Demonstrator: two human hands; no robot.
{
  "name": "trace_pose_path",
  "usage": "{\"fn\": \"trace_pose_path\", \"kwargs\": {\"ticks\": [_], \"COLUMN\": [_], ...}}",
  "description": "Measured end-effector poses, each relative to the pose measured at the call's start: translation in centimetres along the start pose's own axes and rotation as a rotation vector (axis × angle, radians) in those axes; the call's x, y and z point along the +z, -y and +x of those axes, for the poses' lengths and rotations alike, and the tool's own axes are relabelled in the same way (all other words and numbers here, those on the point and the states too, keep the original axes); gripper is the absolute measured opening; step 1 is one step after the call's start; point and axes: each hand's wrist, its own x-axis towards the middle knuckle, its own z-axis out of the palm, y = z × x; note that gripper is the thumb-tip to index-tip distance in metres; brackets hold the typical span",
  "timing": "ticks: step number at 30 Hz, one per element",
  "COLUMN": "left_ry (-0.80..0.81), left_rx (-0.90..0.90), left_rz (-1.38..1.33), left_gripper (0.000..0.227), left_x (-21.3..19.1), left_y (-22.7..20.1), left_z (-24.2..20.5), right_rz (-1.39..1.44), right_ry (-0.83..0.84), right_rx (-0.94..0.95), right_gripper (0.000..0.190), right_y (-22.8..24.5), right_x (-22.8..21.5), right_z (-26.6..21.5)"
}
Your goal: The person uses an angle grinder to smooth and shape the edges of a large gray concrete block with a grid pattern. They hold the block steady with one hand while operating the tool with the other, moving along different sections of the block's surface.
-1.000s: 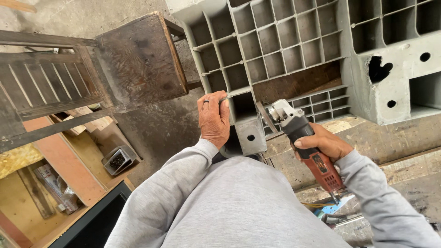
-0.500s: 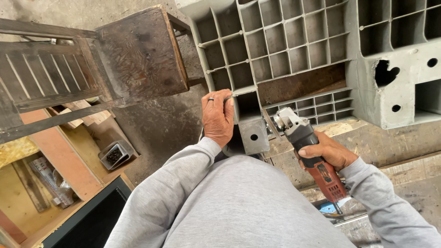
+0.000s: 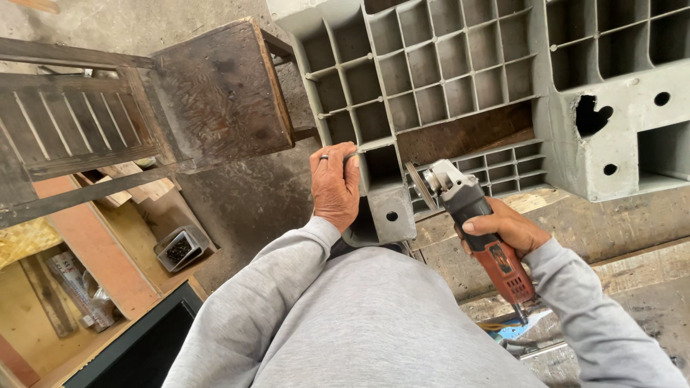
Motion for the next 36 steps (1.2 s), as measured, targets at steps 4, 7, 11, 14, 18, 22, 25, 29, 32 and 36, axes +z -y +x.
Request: {"fn": "trace_pose_path", "kwargs": {"ticks": [4, 7, 11, 14, 18, 22, 25, 29, 32, 36], "left_ry": [-0.008, -0.022, -0.023, -0.011, -0.018, -0.037, -0.033, -0.039, -0.043, -0.042], "left_rx": [-0.009, -0.011, -0.025, -0.038, -0.028, -0.034, -0.033, -0.029, -0.031, -0.032], "left_rz": [0.003, 0.002, -0.005, -0.006, 0.005, -0.004, -0.037, -0.023, -0.026, -0.036], "left_gripper": [0.016, 0.016, 0.018, 0.017, 0.016, 0.016, 0.016, 0.015, 0.015, 0.016], "left_x": [0.0, 0.0, -0.1, 0.0, 0.0, -0.1, -0.1, -0.1, -0.1, -0.1], "left_y": [-0.1, -0.3, -0.3, -0.3, -0.4, -0.5, -0.6, -0.6, -0.6, -0.4], "left_z": [0.0, -0.1, 0.1, -0.2, -0.1, 0.1, 0.1, 0.1, 0.1, 0.1], "right_rz": [-0.024, -0.066, -0.081, -0.083, -0.092, -0.128, -0.081, -0.101, -0.137, -0.159], "right_ry": [0.01, 0.028, 0.017, 0.012, -0.011, -0.024, -0.072, -0.043, -0.042, -0.037], "right_rx": [0.039, 0.036, 0.015, -0.025, -0.071, -0.048, 0.001, -0.009, 0.006, 0.038], "right_gripper": [0.063, 0.064, 0.062, 0.06, 0.057, 0.054, 0.054, 0.057, 0.059, 0.062], "right_y": [0.6, 0.5, 0.6, 1.2, 2.8, 3.5, 3.1, 2.0, 1.1, 0.3], "right_x": [-0.3, -0.3, -0.3, -0.4, -0.2, 0.2, 0.5, 0.5, 0.1, -0.2], "right_z": [0.5, 0.1, 0.1, 1.1, 2.6, 2.7, 2.3, 1.8, 1.4, 0.2]}}
